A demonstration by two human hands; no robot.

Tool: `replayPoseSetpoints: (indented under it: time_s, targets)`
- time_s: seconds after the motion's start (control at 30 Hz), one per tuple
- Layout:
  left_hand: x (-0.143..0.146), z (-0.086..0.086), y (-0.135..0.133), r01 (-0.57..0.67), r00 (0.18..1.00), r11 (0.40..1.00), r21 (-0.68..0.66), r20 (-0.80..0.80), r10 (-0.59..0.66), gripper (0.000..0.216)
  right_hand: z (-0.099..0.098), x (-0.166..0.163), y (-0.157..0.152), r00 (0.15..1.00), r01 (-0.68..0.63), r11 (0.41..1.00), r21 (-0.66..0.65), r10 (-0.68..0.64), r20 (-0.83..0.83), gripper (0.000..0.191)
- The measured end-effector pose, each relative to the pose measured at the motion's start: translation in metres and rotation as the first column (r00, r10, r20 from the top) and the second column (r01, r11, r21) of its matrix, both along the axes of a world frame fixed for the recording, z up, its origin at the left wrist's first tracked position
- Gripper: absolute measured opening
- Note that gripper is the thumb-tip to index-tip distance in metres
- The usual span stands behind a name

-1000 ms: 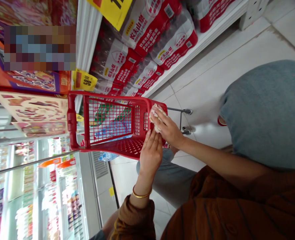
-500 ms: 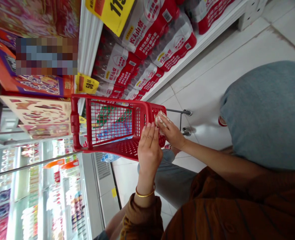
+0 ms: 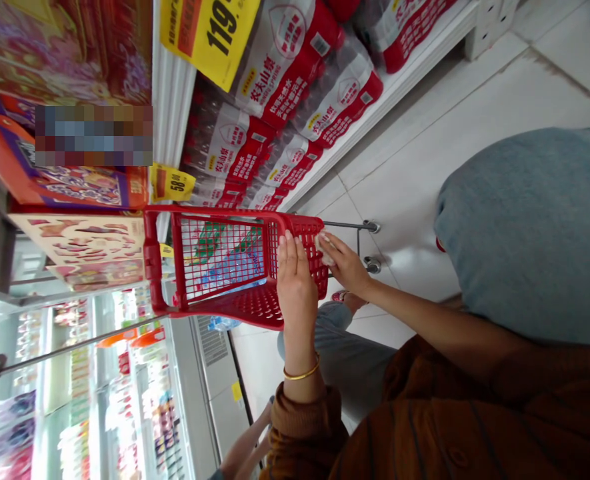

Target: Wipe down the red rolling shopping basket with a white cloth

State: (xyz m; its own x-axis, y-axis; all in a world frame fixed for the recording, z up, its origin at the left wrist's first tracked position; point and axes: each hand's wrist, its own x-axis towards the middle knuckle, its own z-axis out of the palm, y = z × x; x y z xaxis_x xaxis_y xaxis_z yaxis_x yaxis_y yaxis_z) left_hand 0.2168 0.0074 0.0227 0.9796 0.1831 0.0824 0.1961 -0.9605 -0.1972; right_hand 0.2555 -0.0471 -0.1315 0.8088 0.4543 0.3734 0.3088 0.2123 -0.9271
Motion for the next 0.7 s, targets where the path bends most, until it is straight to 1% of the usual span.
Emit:
replayPoseSetpoints:
  time_s: [0.07,0.2,0.3,0.4,0.53,0.7]
  targets:
    - [-0.002,0.0,-0.001,0.009,1.0,1.0,0.006,0.002,-0.009,0.066,0.011,0.006,0.0,1.0,-0.001,1.0,0.016,0.001,-0.014,0.072]
    - [-0.004,-0.001,-0.003,0.018,0.999,1.0,0.005,0.035,-0.018,0.061,0.041,0.021,-0.002,0.999,-0.026,0.995,0.096,0.023,0.032,0.062]
    - [-0.005,-0.001,-0.006,0.035,0.998,0.999,0.003,0.048,-0.035,0.062,0.054,0.027,-0.002,0.996,-0.052,0.989,0.137,0.042,0.075,0.058]
    - [-0.006,-0.001,-0.009,0.044,0.998,0.999,0.007,0.045,-0.045,0.064,0.054,0.028,0.0,0.991,-0.067,0.99,0.121,0.052,0.122,0.054]
    - [-0.008,-0.001,-0.011,0.043,0.998,0.999,0.03,0.035,-0.044,0.062,0.043,0.021,0.003,0.984,-0.037,0.997,0.069,0.024,0.174,0.052]
    - [-0.011,-0.004,-0.013,0.018,0.999,0.998,0.06,0.025,-0.02,0.059,0.03,0.012,0.003,0.99,-0.043,0.999,-0.028,0.046,0.134,0.051]
